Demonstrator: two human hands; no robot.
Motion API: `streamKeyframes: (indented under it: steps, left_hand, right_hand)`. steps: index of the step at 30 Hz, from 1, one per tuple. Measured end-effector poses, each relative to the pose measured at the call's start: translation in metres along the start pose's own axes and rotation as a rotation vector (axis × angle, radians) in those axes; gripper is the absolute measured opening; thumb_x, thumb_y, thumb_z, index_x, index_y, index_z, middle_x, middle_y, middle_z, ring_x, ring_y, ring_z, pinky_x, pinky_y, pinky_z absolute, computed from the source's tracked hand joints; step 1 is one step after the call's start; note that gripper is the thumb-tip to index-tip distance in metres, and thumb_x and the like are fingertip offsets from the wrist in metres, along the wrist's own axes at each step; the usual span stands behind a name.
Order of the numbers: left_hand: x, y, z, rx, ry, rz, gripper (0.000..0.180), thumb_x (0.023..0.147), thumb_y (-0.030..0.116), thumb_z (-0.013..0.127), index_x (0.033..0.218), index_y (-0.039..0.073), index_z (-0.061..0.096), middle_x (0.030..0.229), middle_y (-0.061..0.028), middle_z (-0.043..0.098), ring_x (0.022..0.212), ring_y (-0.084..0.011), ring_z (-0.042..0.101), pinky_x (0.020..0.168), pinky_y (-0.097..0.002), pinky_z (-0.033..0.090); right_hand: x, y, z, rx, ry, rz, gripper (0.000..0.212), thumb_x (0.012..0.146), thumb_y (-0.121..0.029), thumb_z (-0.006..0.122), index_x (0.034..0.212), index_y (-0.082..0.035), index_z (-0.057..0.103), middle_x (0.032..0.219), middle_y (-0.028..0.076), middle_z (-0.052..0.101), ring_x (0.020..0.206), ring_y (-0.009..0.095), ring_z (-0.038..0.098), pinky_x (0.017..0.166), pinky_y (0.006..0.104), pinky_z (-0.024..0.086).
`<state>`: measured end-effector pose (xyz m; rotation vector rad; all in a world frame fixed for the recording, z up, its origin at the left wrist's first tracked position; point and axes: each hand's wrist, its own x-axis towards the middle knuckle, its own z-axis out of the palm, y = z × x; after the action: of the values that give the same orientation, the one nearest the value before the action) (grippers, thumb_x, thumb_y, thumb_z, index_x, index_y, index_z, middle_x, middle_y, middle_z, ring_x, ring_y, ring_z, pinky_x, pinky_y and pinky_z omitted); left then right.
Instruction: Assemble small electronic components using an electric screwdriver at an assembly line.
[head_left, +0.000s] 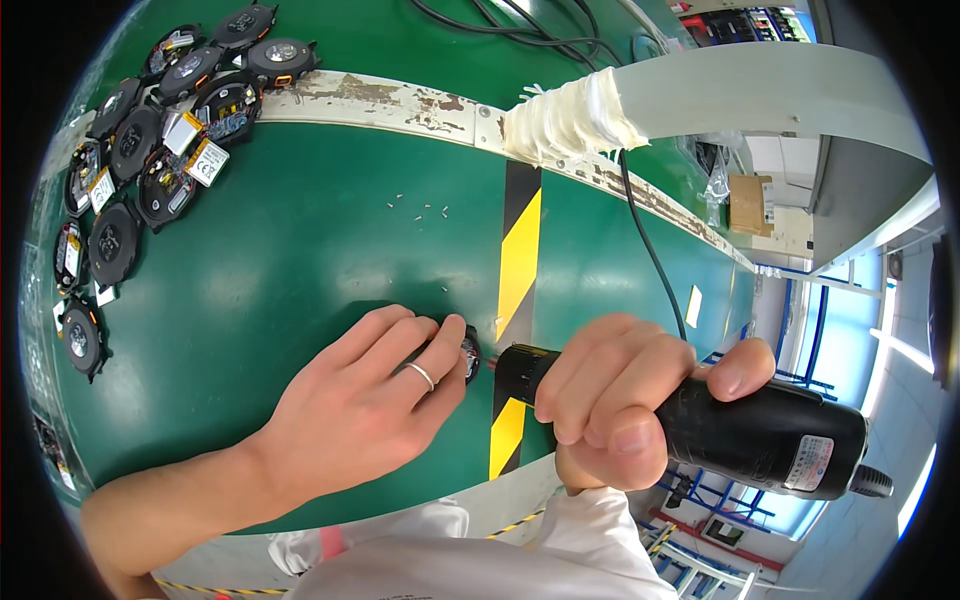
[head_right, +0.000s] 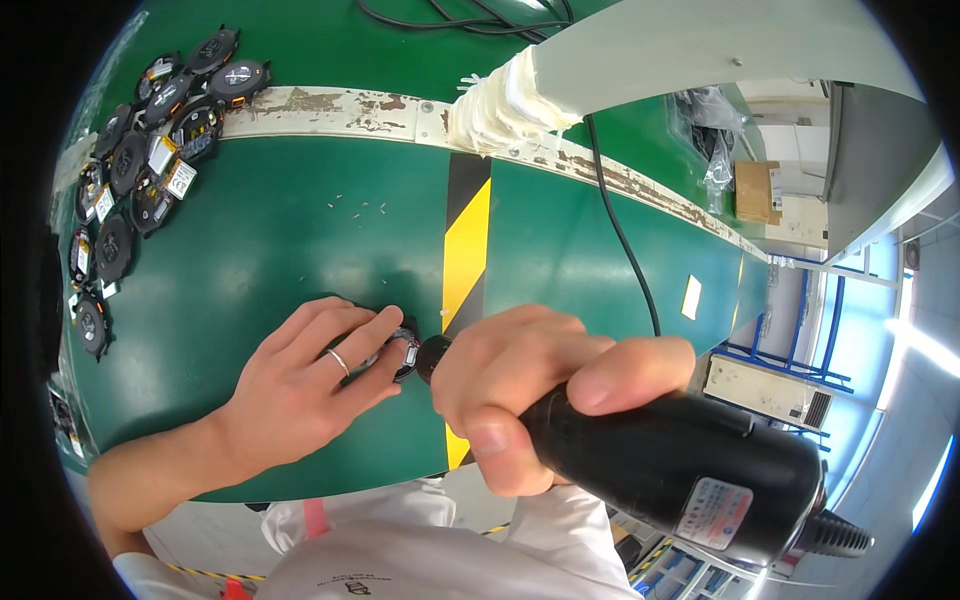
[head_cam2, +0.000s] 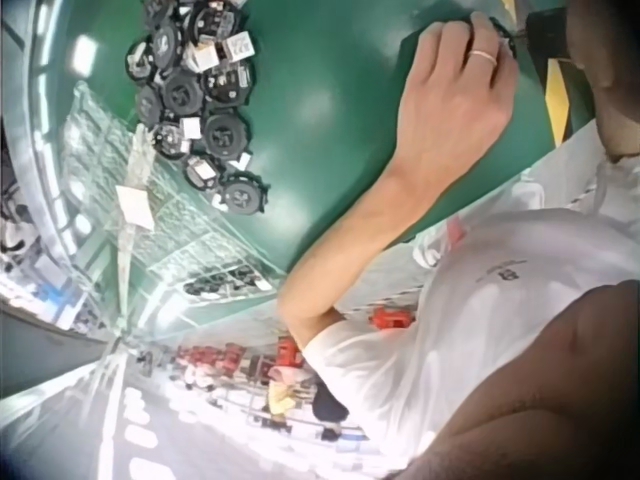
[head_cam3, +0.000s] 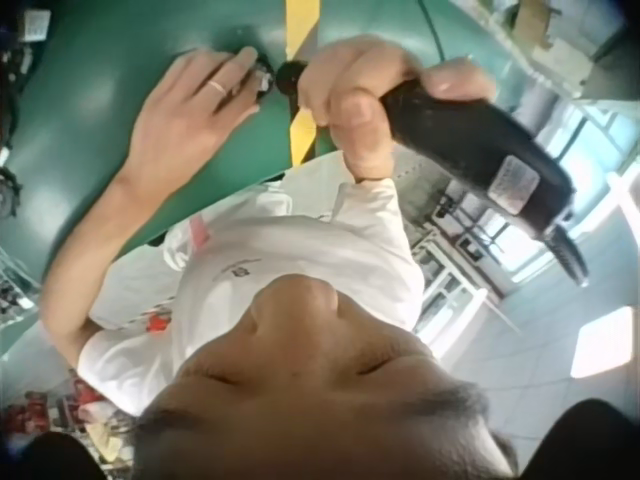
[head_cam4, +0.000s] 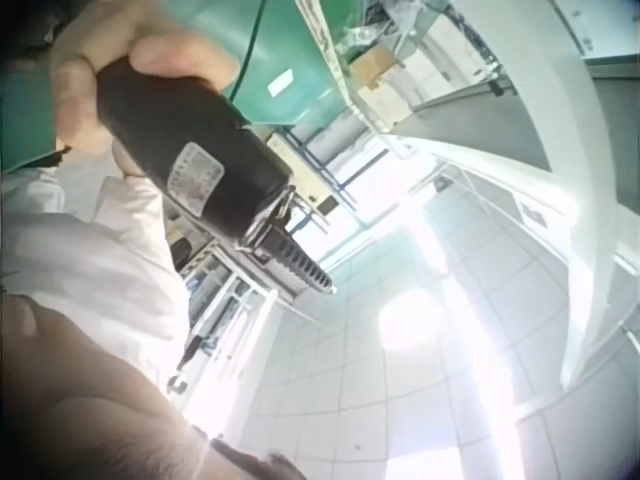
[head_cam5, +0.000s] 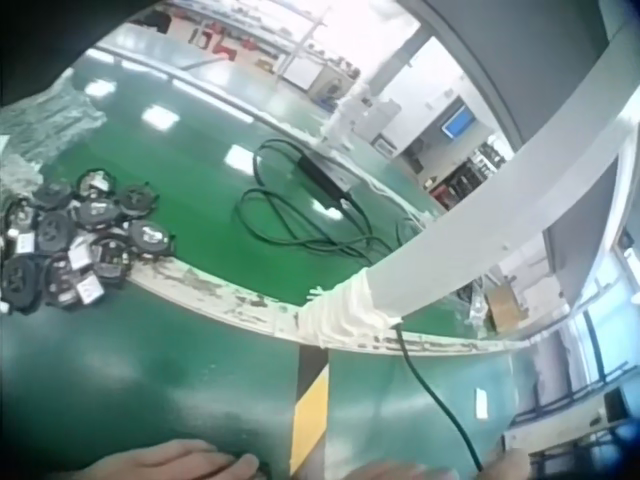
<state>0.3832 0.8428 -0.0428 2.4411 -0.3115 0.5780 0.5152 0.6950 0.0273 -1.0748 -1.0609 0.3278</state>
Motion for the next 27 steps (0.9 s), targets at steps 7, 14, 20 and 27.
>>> streamKeyframes:
  steps: [7, 14, 20, 27]
  left_hand:
    - [-0.001, 0.0, 0.0, 0.024, -0.023, 0.011, 0.034, 0.072, 0.015, 0.081, 0.102, 0.003, 0.073, 0.126, -0.0126, 0.064, 0.106, -0.0278, 0.063, 0.093, -0.0422, 0.055]
    - [0.007, 0.0, -0.01, -0.26, 0.011, -0.133, 0.036, 0.072, 0.015, 0.083, 0.105, 0.006, 0.072, 0.118, -0.0097, 0.066, 0.105, -0.0268, 0.064, 0.088, -0.0386, 0.054]
    - [0.007, -0.005, -0.003, -0.338, 0.101, -0.189, 0.027, 0.068, 0.009, 0.086, 0.09, 0.009, 0.071, 0.104, -0.0014, 0.069, 0.098, -0.0247, 0.064, 0.082, -0.0368, 0.053]
    - [0.006, -0.01, -0.004, -0.216, 0.196, -0.245, 0.015, 0.072, 0.005, 0.083, 0.083, 0.006, 0.072, 0.099, -0.0019, 0.071, 0.099, -0.0251, 0.064, 0.082, -0.0369, 0.052]
  right_hand:
    - [0.006, -0.004, -0.01, -0.014, -0.059, -0.096, 0.052, 0.096, -0.004, 0.058, 0.141, -0.009, 0.033, 0.071, 0.005, 0.051, 0.045, 0.016, 0.054, 0.041, 0.0306, 0.051]
    - [0.002, 0.002, -0.011, 0.123, 0.028, -0.119, 0.061, 0.096, -0.005, 0.053, 0.152, -0.003, 0.029, 0.071, 0.005, 0.05, 0.043, 0.014, 0.051, 0.04, 0.0288, 0.051]
    - [-0.004, -0.005, 0.008, 0.264, 0.231, -0.054, 0.071, 0.094, 0.001, 0.055, 0.153, -0.02, 0.022, 0.071, 0.006, 0.05, 0.036, 0.019, 0.044, 0.033, 0.0343, 0.042]
    - [-0.002, 0.001, 0.0, 0.025, 0.289, -0.135, 0.058, 0.096, -0.009, 0.05, 0.15, -0.003, 0.03, 0.071, 0.003, 0.046, 0.045, 0.013, 0.046, 0.044, 0.0306, 0.051]
